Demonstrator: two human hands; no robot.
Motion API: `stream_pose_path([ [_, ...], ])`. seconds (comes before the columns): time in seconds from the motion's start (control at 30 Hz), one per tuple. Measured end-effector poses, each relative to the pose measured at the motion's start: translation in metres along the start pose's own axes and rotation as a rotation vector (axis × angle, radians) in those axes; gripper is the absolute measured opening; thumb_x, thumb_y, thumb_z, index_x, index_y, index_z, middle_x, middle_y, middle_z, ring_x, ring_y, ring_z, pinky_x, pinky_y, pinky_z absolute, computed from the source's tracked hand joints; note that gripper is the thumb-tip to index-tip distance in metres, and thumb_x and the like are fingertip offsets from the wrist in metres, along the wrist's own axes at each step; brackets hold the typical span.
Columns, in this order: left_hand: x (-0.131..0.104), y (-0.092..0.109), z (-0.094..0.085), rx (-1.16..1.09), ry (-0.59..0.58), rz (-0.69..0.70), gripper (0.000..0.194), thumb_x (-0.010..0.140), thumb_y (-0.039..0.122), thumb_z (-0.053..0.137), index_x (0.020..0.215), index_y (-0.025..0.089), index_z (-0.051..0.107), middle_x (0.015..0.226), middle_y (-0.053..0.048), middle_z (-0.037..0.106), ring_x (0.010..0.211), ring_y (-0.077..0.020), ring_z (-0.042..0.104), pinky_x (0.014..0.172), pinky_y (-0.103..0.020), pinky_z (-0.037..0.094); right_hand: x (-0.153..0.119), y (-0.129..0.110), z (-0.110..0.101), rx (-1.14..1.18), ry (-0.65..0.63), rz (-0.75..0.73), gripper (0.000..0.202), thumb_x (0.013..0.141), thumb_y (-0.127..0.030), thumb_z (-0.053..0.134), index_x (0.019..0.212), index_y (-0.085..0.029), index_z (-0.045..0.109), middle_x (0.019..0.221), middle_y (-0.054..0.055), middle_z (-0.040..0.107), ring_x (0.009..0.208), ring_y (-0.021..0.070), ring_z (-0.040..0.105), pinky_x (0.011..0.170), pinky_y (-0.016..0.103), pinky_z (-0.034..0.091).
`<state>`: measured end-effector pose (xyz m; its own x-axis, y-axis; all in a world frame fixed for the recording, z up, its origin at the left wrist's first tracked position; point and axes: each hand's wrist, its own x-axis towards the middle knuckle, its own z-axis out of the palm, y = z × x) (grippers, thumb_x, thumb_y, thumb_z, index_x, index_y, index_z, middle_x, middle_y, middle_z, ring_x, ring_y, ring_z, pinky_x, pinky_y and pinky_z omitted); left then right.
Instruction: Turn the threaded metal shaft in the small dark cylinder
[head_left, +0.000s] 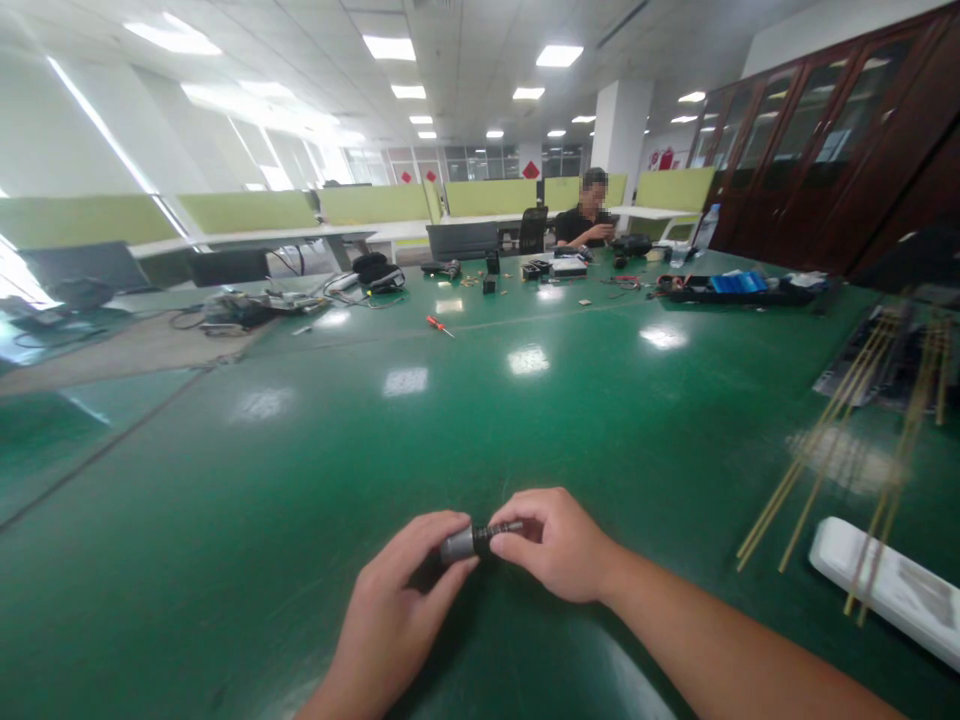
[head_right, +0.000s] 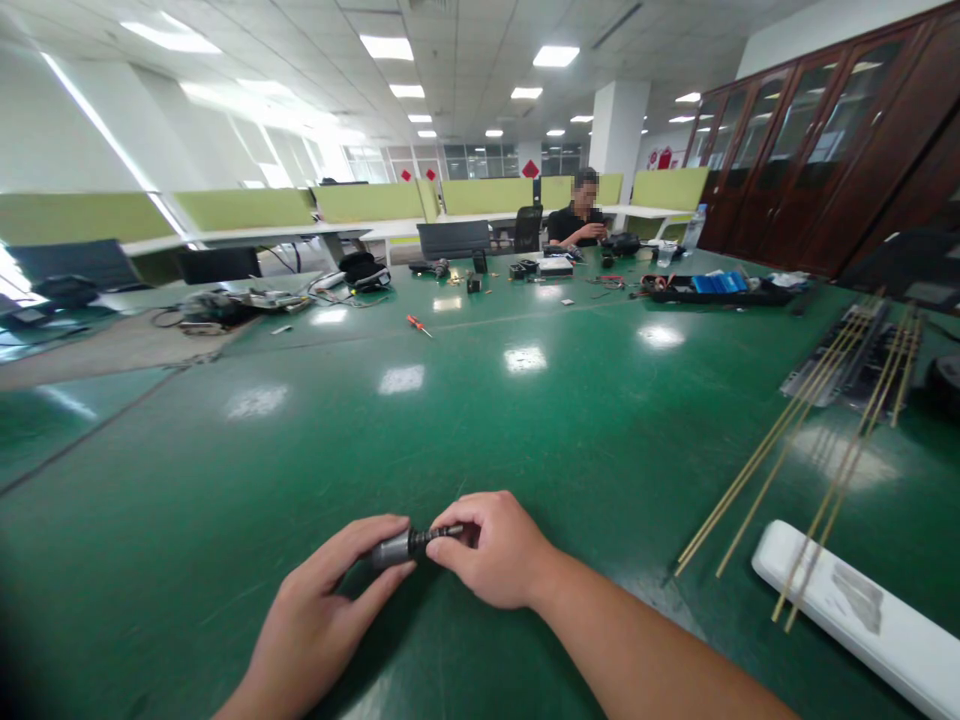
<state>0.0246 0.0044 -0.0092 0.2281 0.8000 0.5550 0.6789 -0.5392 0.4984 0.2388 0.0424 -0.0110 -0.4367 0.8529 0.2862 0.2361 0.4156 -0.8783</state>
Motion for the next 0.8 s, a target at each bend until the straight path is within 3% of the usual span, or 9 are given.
stream_pose_path([
  [0.8,-0.0025,-0.0028,-0.0029,0.021,0.012,-0.011,0.023,0.09,0.037,0.067,0.111,0.029,0.068,0.107,-0.001,0.072,0.097,-0.0179,0.07,0.091,-0.028,0.058,0.0,-0.0005,0.0001,0.027,0.016,0.054,0.01,0.081,-0.02,0.068,0.085,-0.018,0.077,0.07,0.0,0.067,0.062,0.0131,0.055,0.058,0.023,0.04],
])
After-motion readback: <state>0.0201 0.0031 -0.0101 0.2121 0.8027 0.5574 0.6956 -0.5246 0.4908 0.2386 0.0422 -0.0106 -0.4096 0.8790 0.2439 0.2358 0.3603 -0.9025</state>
